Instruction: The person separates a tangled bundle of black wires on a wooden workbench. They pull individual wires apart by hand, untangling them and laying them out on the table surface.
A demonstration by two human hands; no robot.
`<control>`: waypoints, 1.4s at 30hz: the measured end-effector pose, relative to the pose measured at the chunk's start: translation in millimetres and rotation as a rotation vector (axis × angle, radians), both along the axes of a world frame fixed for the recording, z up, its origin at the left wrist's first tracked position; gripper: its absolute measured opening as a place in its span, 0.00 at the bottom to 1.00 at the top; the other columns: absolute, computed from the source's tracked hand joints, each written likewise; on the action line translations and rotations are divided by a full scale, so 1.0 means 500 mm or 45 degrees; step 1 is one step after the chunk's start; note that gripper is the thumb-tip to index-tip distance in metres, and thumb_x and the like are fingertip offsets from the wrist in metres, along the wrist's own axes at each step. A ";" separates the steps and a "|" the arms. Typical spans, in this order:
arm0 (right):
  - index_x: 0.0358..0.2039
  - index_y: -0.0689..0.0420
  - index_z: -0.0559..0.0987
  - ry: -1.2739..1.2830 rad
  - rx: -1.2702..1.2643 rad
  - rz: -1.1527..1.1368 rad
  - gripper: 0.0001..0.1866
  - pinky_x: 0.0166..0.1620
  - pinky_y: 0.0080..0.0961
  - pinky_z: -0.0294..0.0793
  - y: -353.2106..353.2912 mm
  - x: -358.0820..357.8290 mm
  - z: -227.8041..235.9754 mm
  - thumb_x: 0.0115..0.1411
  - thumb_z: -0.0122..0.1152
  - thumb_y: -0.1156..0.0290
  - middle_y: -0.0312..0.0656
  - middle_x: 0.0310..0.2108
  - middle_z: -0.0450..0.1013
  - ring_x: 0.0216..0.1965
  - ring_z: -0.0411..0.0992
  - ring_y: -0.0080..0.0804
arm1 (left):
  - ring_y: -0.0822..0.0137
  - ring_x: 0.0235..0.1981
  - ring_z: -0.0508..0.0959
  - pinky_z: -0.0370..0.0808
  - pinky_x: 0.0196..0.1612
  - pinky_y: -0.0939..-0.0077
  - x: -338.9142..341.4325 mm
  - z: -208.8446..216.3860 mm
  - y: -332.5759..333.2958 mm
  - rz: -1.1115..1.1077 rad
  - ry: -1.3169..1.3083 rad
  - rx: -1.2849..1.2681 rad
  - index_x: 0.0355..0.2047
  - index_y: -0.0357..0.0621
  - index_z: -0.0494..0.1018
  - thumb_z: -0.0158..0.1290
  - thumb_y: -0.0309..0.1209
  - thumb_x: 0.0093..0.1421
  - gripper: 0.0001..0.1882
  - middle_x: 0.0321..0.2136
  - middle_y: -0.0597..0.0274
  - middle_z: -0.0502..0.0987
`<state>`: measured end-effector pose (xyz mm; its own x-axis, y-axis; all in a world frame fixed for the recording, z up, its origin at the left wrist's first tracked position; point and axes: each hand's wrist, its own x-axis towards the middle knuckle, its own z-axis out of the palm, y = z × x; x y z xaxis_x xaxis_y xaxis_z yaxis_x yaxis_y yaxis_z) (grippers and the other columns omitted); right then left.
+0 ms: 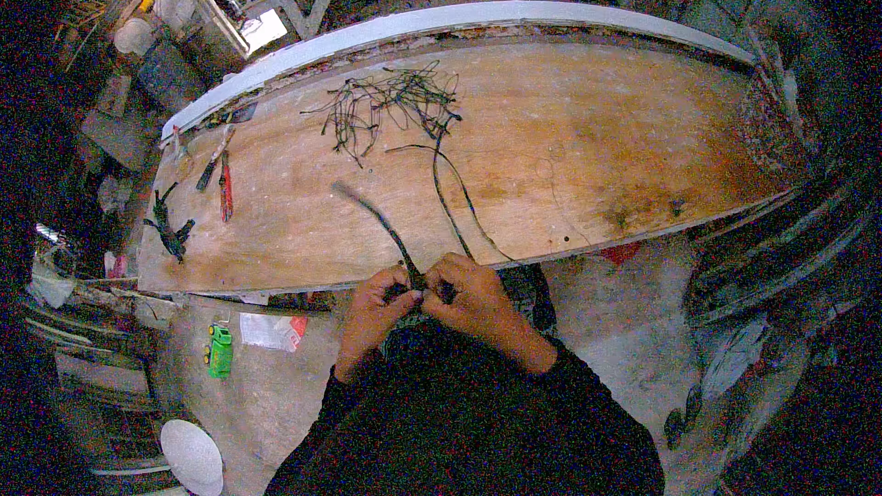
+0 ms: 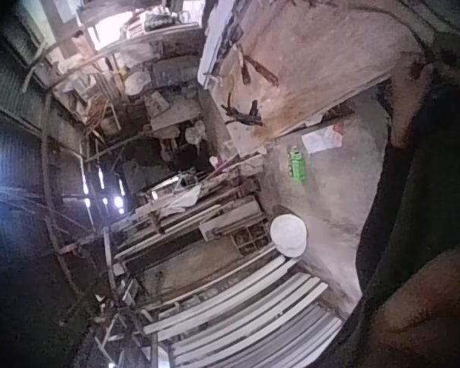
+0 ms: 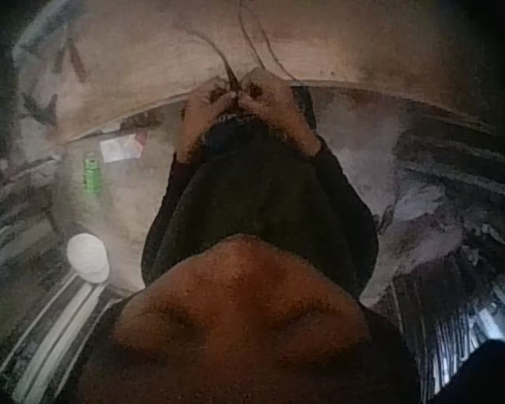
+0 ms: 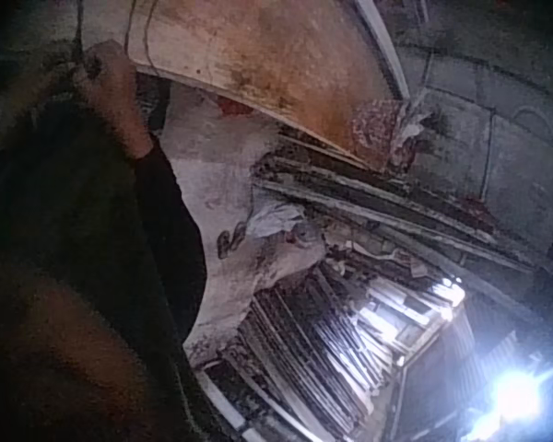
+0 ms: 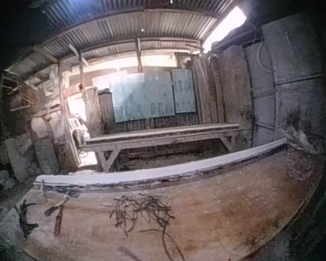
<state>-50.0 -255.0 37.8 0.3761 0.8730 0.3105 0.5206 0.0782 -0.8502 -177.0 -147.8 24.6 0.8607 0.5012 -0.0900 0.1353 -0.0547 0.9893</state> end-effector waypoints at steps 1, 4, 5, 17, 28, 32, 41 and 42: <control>0.19 0.58 0.69 -0.030 0.008 -0.002 0.07 0.20 0.19 0.62 -0.001 -0.002 0.001 0.41 0.59 0.74 0.38 0.19 0.63 0.17 0.63 0.25 | 0.76 0.27 0.69 0.67 0.31 0.82 -0.001 0.002 0.001 -0.028 -0.011 0.049 0.27 0.39 0.68 0.51 0.26 0.50 0.05 0.24 0.67 0.70; 0.21 0.56 0.67 -0.117 -0.119 -0.049 0.10 0.26 0.30 0.67 -0.011 -0.013 -0.005 0.42 0.58 0.69 0.43 0.21 0.63 0.24 0.66 0.42 | 0.76 0.28 0.68 0.66 0.32 0.82 0.000 0.002 0.007 -0.106 -0.058 0.140 0.27 0.40 0.67 0.50 0.26 0.50 0.05 0.25 0.67 0.68; 0.21 0.56 0.67 -0.128 -0.129 -0.054 0.10 0.26 0.31 0.67 -0.012 -0.016 -0.009 0.42 0.58 0.69 0.43 0.22 0.64 0.24 0.66 0.42 | 0.76 0.28 0.68 0.66 0.32 0.82 -0.003 -0.015 0.011 -0.118 -0.085 0.131 0.27 0.40 0.66 0.50 0.26 0.50 0.05 0.25 0.67 0.68; 0.20 0.59 0.68 -0.064 -0.120 -0.299 0.07 0.25 0.20 0.63 -0.034 0.043 -0.024 0.37 0.54 0.79 0.40 0.20 0.64 0.20 0.63 0.27 | 0.58 0.30 0.69 0.63 0.43 0.60 -0.074 -0.023 0.025 -0.204 -0.741 -0.343 0.31 0.41 0.67 0.51 0.29 0.47 0.10 0.25 0.59 0.68; 0.24 0.58 0.67 0.882 0.237 -0.858 0.05 0.21 0.16 0.65 -0.172 0.227 -0.021 0.44 0.50 0.73 0.35 0.18 0.65 0.18 0.65 0.23 | 0.70 0.24 0.64 0.62 0.42 0.58 -0.274 -0.024 0.196 -0.115 -1.891 -1.222 0.39 0.42 0.60 0.38 0.30 0.57 0.10 0.21 0.67 0.62; 0.26 0.59 0.67 0.876 0.163 -0.612 0.06 0.21 0.19 0.66 -0.136 0.276 -0.031 0.46 0.49 0.73 0.37 0.18 0.65 0.18 0.65 0.25 | 0.70 0.22 0.62 0.67 0.29 0.70 -0.234 -0.018 0.213 -0.039 -1.614 -1.235 0.39 0.41 0.59 0.38 0.31 0.58 0.10 0.22 0.64 0.59; 0.27 0.57 0.68 1.194 -0.019 -0.169 0.05 0.22 0.18 0.64 0.136 0.296 -0.045 0.50 0.50 0.72 0.35 0.20 0.66 0.20 0.65 0.24 | 0.76 0.16 0.56 0.54 0.14 0.86 0.056 -0.054 0.271 -0.268 -1.237 -1.752 0.37 0.40 0.63 0.37 0.31 0.59 0.10 0.19 0.68 0.58; 0.29 0.57 0.68 1.363 0.158 -0.208 0.06 0.23 0.19 0.65 0.139 0.293 -0.051 0.50 0.51 0.71 0.35 0.21 0.66 0.21 0.65 0.24 | 0.77 0.16 0.56 0.54 0.14 0.86 0.065 -0.059 0.274 -0.155 -1.196 -1.715 0.37 0.40 0.64 0.37 0.31 0.59 0.10 0.19 0.68 0.58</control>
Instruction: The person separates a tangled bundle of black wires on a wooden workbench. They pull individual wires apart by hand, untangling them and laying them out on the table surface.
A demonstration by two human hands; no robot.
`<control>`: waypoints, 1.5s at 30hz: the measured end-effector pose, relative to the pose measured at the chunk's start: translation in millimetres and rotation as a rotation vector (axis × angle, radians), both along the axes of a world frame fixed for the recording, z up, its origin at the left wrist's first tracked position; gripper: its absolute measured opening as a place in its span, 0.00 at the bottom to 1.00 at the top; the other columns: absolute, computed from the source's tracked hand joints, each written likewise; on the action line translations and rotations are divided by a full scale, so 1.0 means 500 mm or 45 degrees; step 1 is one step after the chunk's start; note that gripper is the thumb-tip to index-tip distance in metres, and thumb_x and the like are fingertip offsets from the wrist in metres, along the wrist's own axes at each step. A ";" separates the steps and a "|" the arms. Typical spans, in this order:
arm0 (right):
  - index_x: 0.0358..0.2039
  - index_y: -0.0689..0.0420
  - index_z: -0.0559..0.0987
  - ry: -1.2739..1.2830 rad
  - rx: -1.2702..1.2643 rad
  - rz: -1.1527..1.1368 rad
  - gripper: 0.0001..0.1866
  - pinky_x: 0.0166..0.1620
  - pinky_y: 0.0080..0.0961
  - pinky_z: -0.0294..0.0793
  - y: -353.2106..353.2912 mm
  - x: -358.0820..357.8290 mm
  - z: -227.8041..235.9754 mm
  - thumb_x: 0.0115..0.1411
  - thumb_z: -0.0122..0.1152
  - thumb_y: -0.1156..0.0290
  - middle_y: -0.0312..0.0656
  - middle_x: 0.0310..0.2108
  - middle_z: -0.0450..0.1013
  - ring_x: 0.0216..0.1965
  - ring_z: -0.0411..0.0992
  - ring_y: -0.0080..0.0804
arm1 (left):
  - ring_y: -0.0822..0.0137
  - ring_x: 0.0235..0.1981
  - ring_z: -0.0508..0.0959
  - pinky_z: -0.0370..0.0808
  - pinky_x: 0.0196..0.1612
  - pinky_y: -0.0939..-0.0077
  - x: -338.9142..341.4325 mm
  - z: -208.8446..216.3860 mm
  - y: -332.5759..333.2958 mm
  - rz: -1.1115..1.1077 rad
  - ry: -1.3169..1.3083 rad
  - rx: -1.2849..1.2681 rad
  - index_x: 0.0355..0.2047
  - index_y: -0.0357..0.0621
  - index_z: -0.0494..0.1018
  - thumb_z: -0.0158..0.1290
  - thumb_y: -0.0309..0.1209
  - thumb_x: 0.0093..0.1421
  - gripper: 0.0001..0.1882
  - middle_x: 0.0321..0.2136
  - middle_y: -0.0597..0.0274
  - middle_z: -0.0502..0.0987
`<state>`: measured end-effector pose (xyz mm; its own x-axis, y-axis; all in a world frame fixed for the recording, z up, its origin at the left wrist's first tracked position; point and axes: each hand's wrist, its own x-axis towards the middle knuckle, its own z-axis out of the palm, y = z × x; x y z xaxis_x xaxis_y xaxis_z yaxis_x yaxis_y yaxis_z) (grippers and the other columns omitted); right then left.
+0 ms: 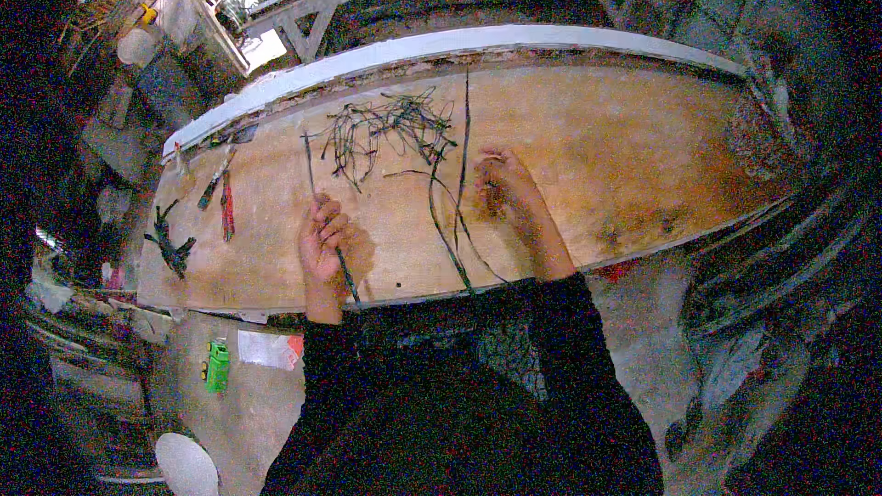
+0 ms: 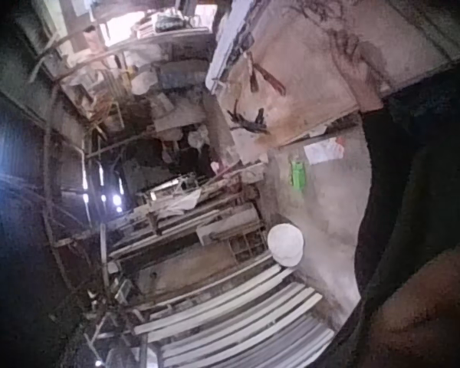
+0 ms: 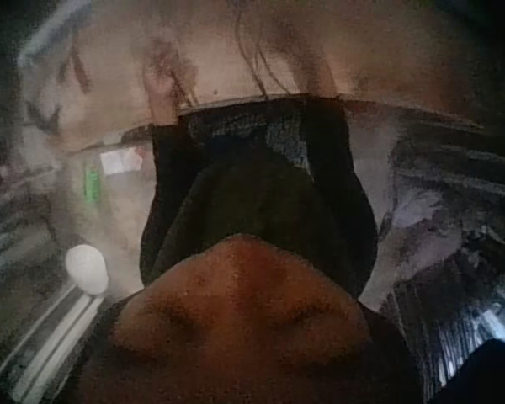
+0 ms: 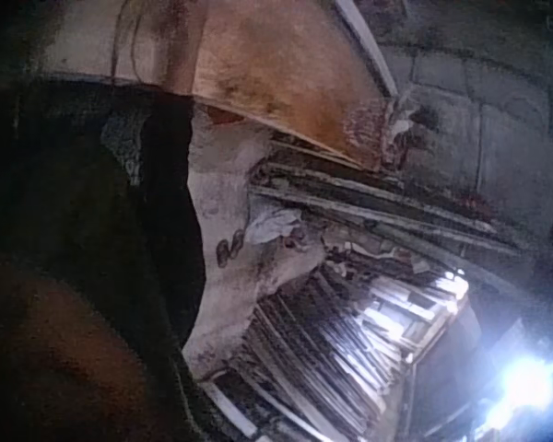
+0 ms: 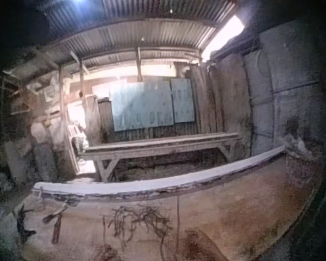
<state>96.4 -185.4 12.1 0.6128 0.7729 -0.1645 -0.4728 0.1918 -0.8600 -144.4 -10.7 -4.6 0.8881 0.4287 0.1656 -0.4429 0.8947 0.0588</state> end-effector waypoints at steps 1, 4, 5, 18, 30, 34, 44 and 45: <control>0.31 0.57 0.68 0.160 0.144 -0.113 0.08 0.24 0.19 0.65 -0.001 -0.007 -0.008 0.51 0.51 0.70 0.36 0.23 0.66 0.23 0.65 0.25 | 0.77 0.16 0.56 0.54 0.14 0.86 -0.011 0.001 0.006 -0.022 -0.051 -0.142 0.35 0.40 0.65 0.37 0.31 0.58 0.10 0.19 0.69 0.59; 0.36 0.58 0.67 0.650 0.626 -0.119 0.13 0.26 0.21 0.65 -0.039 0.011 -0.025 0.51 0.51 0.66 0.38 0.26 0.65 0.27 0.64 0.26 | 0.77 0.16 0.56 0.54 0.14 0.86 -0.040 -0.021 0.000 0.066 -0.131 -0.276 0.34 0.40 0.66 0.38 0.30 0.58 0.09 0.19 0.69 0.60; 0.37 0.58 0.67 0.812 0.804 -0.053 0.15 0.27 0.22 0.65 -0.051 0.023 -0.028 0.51 0.52 0.65 0.39 0.27 0.64 0.28 0.63 0.26 | 0.76 0.17 0.57 0.54 0.14 0.86 -0.044 -0.015 -0.009 0.072 -0.162 -0.260 0.35 0.40 0.65 0.38 0.30 0.58 0.09 0.19 0.69 0.60; 0.38 0.59 0.61 1.005 1.650 0.493 0.23 0.16 0.15 0.65 -0.173 -0.063 -0.060 0.53 0.49 0.53 0.41 0.25 0.58 0.20 0.60 0.24 | 0.76 0.16 0.55 0.53 0.15 0.85 -0.136 -0.053 -0.122 -0.058 -0.366 -0.289 0.36 0.44 0.61 0.38 0.29 0.58 0.07 0.20 0.70 0.60; 0.38 0.60 0.63 0.515 1.133 0.382 0.25 0.22 0.24 0.68 -0.264 -0.118 -0.084 0.51 0.51 0.51 0.45 0.28 0.62 0.21 0.63 0.29 | 0.79 0.15 0.56 0.52 0.14 0.86 -0.172 -0.026 -0.225 -0.253 0.616 0.261 0.32 0.45 0.63 0.38 0.35 0.58 0.08 0.18 0.70 0.60; 0.42 0.55 0.66 -1.410 0.129 -0.030 0.25 0.48 0.41 0.59 -0.224 -0.181 0.036 0.47 0.56 0.53 0.48 0.41 0.64 0.43 0.64 0.42 | 0.78 0.18 0.61 0.58 0.17 0.87 -0.113 0.043 -0.248 -0.388 1.013 1.028 0.40 0.45 0.63 0.43 0.35 0.56 0.12 0.20 0.68 0.65; 0.30 0.50 0.73 -2.106 -0.559 0.777 0.10 0.49 0.51 0.49 -0.201 -0.178 0.126 0.52 0.49 0.58 0.38 0.29 0.70 0.39 0.66 0.36 | 0.71 0.27 0.70 0.67 0.34 0.79 -0.105 0.134 -0.233 -0.134 1.055 2.141 0.40 0.38 0.66 0.43 0.30 0.56 0.13 0.30 0.60 0.72; 0.28 0.51 0.73 -2.003 -0.510 0.802 0.10 0.48 0.47 0.55 -0.209 -0.165 0.123 0.53 0.48 0.59 0.38 0.26 0.71 0.36 0.68 0.36 | 0.72 0.28 0.71 0.67 0.34 0.79 -0.112 0.137 -0.227 -0.136 1.128 2.118 0.39 0.38 0.67 0.43 0.29 0.55 0.12 0.30 0.59 0.72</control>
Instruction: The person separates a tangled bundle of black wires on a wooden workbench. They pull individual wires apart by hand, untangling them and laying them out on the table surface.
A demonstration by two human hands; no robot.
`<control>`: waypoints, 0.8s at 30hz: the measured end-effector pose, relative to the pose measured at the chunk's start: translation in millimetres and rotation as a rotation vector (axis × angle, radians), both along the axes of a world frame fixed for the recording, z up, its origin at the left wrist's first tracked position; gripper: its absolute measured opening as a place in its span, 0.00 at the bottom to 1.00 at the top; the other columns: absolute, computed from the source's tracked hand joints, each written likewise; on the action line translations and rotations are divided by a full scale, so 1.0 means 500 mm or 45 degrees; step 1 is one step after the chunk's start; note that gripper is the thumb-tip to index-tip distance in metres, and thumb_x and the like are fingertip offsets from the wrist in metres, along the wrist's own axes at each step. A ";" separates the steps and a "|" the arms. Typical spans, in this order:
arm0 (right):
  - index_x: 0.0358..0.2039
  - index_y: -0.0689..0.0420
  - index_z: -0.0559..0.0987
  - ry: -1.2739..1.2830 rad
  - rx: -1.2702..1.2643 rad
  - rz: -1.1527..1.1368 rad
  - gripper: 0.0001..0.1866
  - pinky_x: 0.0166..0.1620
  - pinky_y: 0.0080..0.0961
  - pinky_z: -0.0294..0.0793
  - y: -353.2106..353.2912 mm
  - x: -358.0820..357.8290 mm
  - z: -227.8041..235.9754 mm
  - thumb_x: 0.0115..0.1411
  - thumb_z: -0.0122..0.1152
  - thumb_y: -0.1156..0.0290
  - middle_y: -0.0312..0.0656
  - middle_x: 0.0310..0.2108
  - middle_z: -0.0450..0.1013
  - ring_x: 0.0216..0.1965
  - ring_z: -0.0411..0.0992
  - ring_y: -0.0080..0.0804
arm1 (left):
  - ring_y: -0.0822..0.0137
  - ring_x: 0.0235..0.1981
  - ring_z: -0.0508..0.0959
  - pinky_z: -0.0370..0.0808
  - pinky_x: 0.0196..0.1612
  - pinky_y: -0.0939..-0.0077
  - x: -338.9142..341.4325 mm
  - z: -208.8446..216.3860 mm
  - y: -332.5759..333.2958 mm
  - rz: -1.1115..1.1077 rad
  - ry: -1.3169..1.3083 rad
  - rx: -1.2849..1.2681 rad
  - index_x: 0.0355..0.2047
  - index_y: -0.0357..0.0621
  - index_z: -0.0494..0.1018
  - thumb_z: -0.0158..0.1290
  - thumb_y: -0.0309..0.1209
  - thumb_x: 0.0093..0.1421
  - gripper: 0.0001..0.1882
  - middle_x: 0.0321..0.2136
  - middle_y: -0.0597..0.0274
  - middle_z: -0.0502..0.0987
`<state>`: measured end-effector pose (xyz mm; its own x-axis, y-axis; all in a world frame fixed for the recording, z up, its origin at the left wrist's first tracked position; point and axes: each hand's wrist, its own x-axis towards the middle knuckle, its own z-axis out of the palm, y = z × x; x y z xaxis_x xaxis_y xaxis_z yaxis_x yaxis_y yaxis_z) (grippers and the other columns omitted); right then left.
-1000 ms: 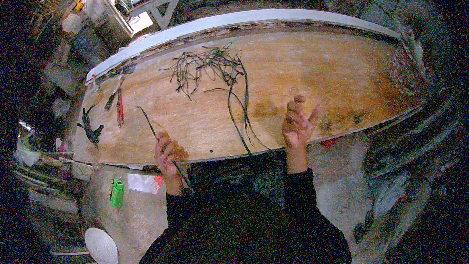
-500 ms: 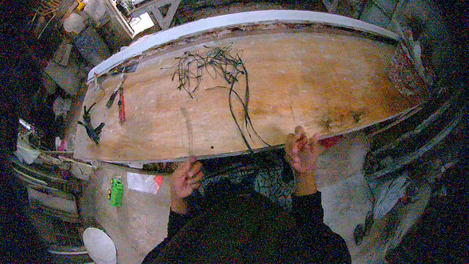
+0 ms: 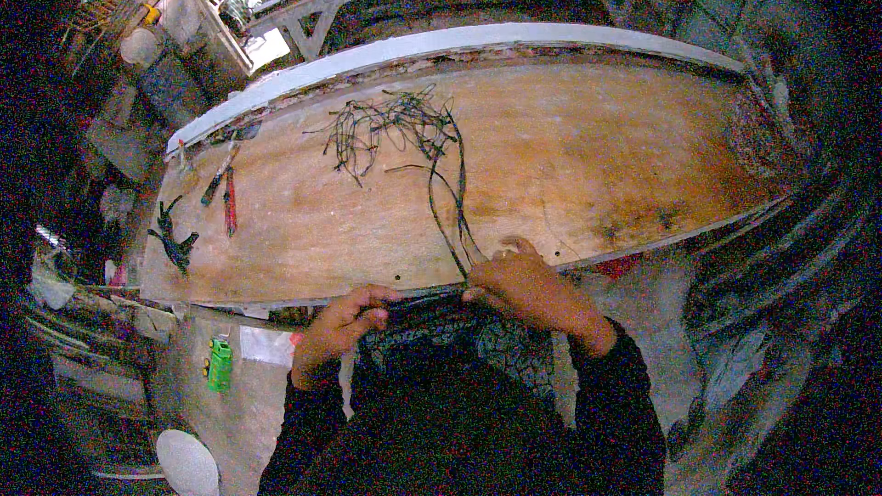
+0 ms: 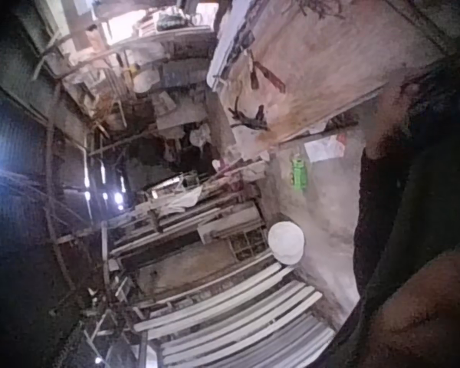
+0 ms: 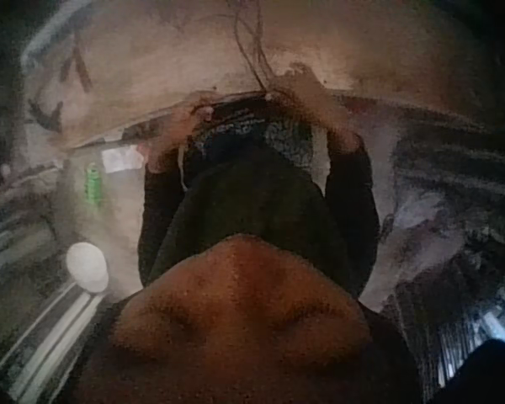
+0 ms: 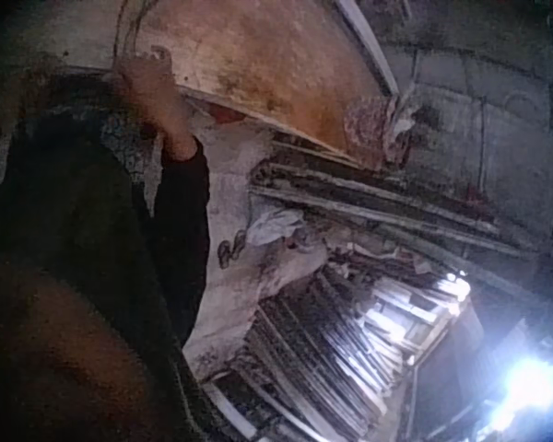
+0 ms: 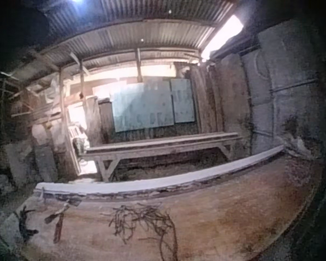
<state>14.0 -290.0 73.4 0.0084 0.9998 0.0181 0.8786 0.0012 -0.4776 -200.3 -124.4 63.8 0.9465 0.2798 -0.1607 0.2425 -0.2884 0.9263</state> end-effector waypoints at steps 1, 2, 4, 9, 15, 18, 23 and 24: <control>0.27 0.52 0.73 0.136 -0.011 -0.008 0.10 0.44 0.42 0.58 -0.005 0.010 0.003 0.53 0.48 0.60 0.38 0.26 0.70 0.33 0.68 0.35 | 0.71 0.29 0.71 0.67 0.34 0.79 -0.005 -0.002 0.006 0.014 -0.008 -0.013 0.38 0.38 0.68 0.43 0.29 0.55 0.12 0.29 0.59 0.72; 0.26 0.53 0.73 0.272 -0.024 -0.016 0.10 0.40 0.37 0.62 -0.008 0.018 0.011 0.54 0.47 0.61 0.39 0.25 0.70 0.31 0.69 0.34 | 0.71 0.29 0.71 0.67 0.34 0.79 -0.012 -0.007 0.013 0.030 -0.016 -0.027 0.37 0.38 0.68 0.44 0.29 0.55 0.11 0.28 0.59 0.72; 0.24 0.56 0.72 0.542 -0.022 -0.031 0.11 0.32 0.29 0.64 -0.022 0.030 0.017 0.55 0.47 0.62 0.39 0.22 0.69 0.26 0.68 0.31 | 0.71 0.29 0.72 0.67 0.34 0.79 -0.019 -0.015 0.023 0.049 -0.009 -0.034 0.35 0.39 0.70 0.44 0.29 0.54 0.10 0.27 0.59 0.73; 0.17 0.61 0.71 1.019 0.050 -0.003 0.15 0.23 0.20 0.61 -0.066 0.075 0.036 0.55 0.48 0.65 0.38 0.17 0.67 0.20 0.64 0.19 | 0.68 0.28 0.73 0.68 0.34 0.78 -0.019 -0.033 0.035 0.109 0.028 -0.036 0.33 0.39 0.71 0.46 0.29 0.53 0.09 0.26 0.58 0.74; 0.33 0.60 0.70 1.947 0.607 0.041 0.15 0.29 0.19 0.68 -0.071 0.084 -0.014 0.52 0.53 0.61 0.37 0.23 0.69 0.23 0.67 0.24 | 0.65 0.29 0.74 0.68 0.34 0.76 0.000 -0.070 0.030 0.033 0.038 0.123 0.32 0.40 0.72 0.47 0.32 0.52 0.10 0.28 0.57 0.75; 0.36 0.60 0.67 2.344 1.140 0.061 0.17 0.31 0.21 0.69 -0.017 0.049 -0.011 0.51 0.55 0.63 0.39 0.25 0.70 0.26 0.69 0.27 | 0.74 0.23 0.71 0.68 0.29 0.81 0.029 -0.089 0.002 0.137 -0.081 0.295 0.29 0.39 0.71 0.50 0.31 0.52 0.08 0.22 0.64 0.73; 0.33 0.56 0.67 2.273 0.781 -0.382 0.10 0.34 0.22 0.70 0.059 -0.039 -0.059 0.51 0.55 0.70 0.37 0.28 0.69 0.28 0.69 0.26 | 0.73 0.24 0.72 0.68 0.29 0.80 0.075 -0.070 -0.035 0.474 -0.078 -0.128 0.29 0.39 0.71 0.49 0.32 0.52 0.09 0.22 0.61 0.73; 0.32 0.56 0.67 2.329 0.703 -0.431 0.09 0.34 0.21 0.70 0.069 -0.061 -0.064 0.51 0.55 0.71 0.37 0.28 0.69 0.28 0.69 0.25 | 0.72 0.24 0.73 0.68 0.29 0.79 0.081 -0.071 -0.038 0.508 -0.115 -0.182 0.30 0.40 0.71 0.49 0.32 0.52 0.09 0.23 0.59 0.74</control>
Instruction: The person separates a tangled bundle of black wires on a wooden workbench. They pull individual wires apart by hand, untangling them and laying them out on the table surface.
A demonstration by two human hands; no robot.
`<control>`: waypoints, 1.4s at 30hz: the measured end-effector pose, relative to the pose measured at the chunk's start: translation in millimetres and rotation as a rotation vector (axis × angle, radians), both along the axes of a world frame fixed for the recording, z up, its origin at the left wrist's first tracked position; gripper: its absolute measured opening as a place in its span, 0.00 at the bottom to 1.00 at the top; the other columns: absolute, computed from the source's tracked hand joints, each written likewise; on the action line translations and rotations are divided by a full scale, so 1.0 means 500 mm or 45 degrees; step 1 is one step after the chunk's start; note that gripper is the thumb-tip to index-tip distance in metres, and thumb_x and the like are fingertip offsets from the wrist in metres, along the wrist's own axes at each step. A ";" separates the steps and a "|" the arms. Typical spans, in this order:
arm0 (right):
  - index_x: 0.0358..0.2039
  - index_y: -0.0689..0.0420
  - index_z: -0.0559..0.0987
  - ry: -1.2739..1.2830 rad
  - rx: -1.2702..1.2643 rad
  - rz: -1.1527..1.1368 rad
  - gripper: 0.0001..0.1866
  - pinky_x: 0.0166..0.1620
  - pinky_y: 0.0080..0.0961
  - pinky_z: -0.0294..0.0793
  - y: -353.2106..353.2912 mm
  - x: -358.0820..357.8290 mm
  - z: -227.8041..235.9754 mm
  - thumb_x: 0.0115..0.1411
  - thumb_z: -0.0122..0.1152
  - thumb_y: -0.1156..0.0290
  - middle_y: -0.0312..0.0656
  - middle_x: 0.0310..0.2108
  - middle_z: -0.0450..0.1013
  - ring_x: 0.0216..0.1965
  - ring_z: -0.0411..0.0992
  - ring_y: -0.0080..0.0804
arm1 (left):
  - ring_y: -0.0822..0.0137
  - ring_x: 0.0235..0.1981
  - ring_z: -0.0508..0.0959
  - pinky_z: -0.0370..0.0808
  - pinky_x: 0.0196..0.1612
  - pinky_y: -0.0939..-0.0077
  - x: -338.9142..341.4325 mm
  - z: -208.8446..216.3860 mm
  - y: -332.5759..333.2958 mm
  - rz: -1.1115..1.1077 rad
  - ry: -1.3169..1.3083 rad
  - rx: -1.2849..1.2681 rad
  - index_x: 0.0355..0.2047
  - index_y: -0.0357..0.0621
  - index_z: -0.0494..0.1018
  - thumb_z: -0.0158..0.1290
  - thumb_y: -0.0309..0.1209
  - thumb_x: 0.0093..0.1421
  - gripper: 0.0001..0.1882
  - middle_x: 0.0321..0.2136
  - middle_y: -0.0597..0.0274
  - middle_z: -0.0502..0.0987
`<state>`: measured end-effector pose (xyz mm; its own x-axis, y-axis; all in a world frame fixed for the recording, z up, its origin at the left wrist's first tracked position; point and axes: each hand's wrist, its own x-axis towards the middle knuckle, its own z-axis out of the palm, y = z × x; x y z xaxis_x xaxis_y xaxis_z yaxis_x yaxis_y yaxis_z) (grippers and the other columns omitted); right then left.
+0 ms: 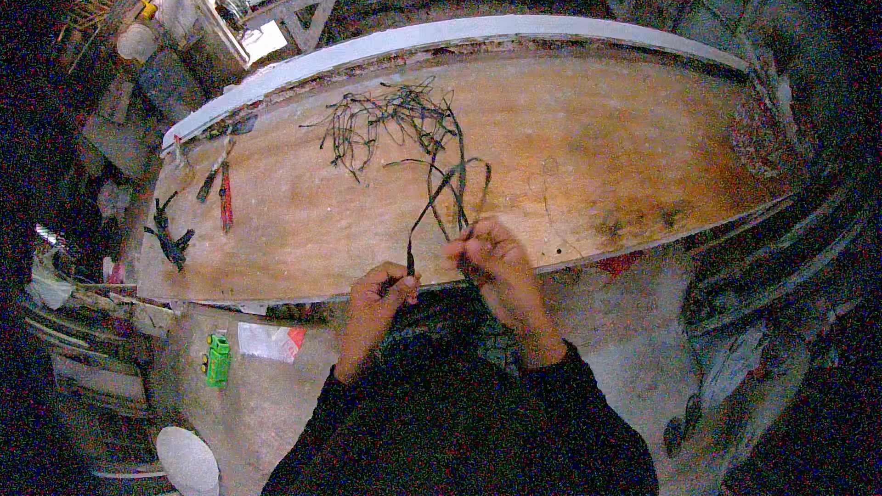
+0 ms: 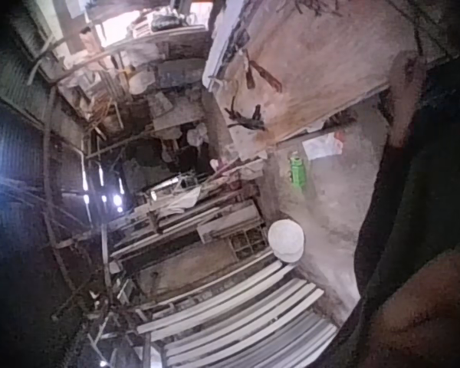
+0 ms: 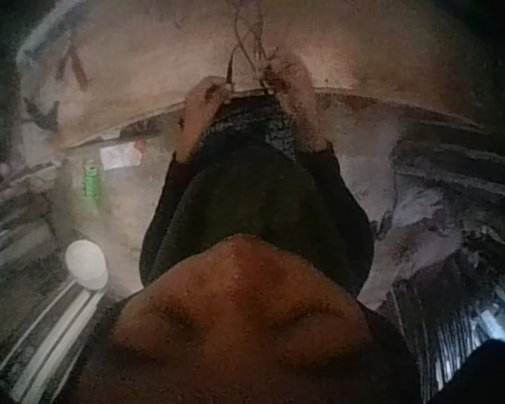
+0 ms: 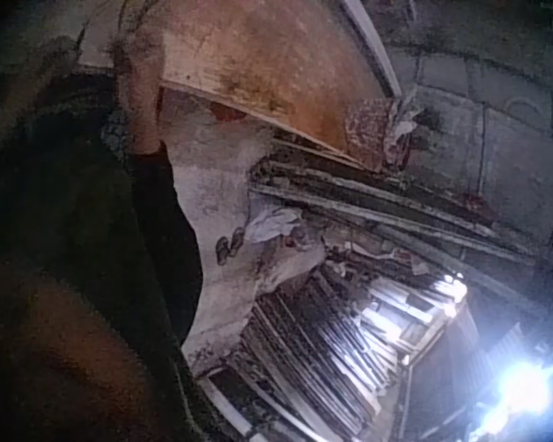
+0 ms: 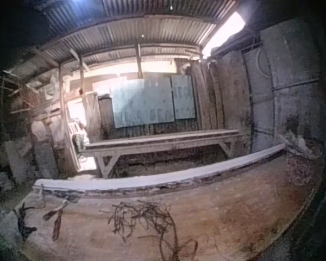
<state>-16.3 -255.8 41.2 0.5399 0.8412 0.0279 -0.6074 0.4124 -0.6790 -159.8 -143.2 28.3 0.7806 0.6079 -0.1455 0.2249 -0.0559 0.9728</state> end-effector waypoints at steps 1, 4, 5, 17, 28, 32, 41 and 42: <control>0.31 0.56 0.67 0.064 -0.058 0.037 0.08 0.34 0.20 0.69 0.008 -0.022 -0.006 0.51 0.55 0.72 0.36 0.28 0.69 0.29 0.69 0.24 | 0.73 0.24 0.72 0.68 0.27 0.80 0.003 -0.004 -0.002 0.013 -0.022 0.003 0.30 0.39 0.71 0.49 0.32 0.52 0.09 0.23 0.60 0.73; 0.28 0.56 0.68 0.060 -0.201 0.111 0.05 0.33 0.18 0.68 0.013 -0.048 -0.028 0.51 0.54 0.73 0.35 0.28 0.69 0.29 0.68 0.22 | 0.74 0.22 0.71 0.68 0.25 0.82 0.013 -0.009 -0.008 0.027 -0.098 0.001 0.30 0.38 0.70 0.48 0.31 0.52 0.08 0.22 0.62 0.72; 0.27 0.56 0.68 0.028 -0.240 0.132 0.04 0.33 0.17 0.68 0.014 -0.052 -0.035 0.51 0.54 0.73 0.35 0.28 0.69 0.30 0.68 0.22 | 0.74 0.21 0.71 0.68 0.24 0.83 0.016 -0.004 -0.010 0.017 -0.122 -0.001 0.30 0.38 0.70 0.48 0.31 0.53 0.09 0.21 0.63 0.72; 0.24 0.59 0.70 -0.645 -0.392 0.022 0.06 0.37 0.20 0.67 0.016 -0.049 -0.024 0.46 0.58 0.76 0.38 0.29 0.70 0.32 0.68 0.23 | 0.74 0.20 0.71 0.69 0.22 0.82 0.009 -0.001 -0.015 -0.056 -0.134 -0.268 0.28 0.38 0.69 0.47 0.30 0.53 0.07 0.20 0.64 0.70; 0.21 0.59 0.72 -0.954 -0.419 -0.008 0.07 0.37 0.20 0.65 0.011 -0.042 -0.021 0.46 0.60 0.72 0.37 0.27 0.70 0.32 0.68 0.24 | 0.73 0.19 0.71 0.68 0.22 0.81 0.001 -0.022 -0.025 -0.051 -0.296 -0.639 0.27 0.38 0.69 0.47 0.32 0.52 0.09 0.19 0.64 0.70; 0.20 0.59 0.71 -0.943 -0.429 -0.050 0.07 0.36 0.20 0.64 0.014 -0.039 -0.034 0.45 0.61 0.73 0.37 0.26 0.69 0.31 0.67 0.24 | 0.73 0.21 0.71 0.68 0.22 0.81 -0.001 -0.033 -0.026 -0.055 -0.321 -0.642 0.31 0.38 0.70 0.46 0.32 0.53 0.10 0.21 0.64 0.71; 0.28 0.59 0.68 -0.644 -0.356 -0.008 0.11 0.36 0.16 0.65 0.022 -0.045 -0.038 0.44 0.60 0.78 0.34 0.27 0.67 0.31 0.66 0.20 | 0.75 0.21 0.70 0.68 0.23 0.82 -0.001 -0.003 -0.024 -0.101 -0.087 -0.346 0.28 0.38 0.71 0.49 0.31 0.53 0.08 0.20 0.65 0.71; 0.28 0.58 0.68 -0.527 -0.357 0.082 0.11 0.36 0.16 0.65 0.020 -0.043 -0.029 0.44 0.60 0.78 0.34 0.27 0.67 0.31 0.66 0.21 | 0.75 0.20 0.70 0.68 0.23 0.82 -0.003 0.003 -0.023 -0.132 -0.047 -0.292 0.27 0.38 0.71 0.49 0.31 0.52 0.08 0.20 0.65 0.71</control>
<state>-37.7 -245.9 26.6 0.4784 0.8781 -0.0034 -0.2821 0.1501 -0.9476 -161.2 -154.9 29.7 0.8445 0.4784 -0.2409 0.1937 0.1465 0.9701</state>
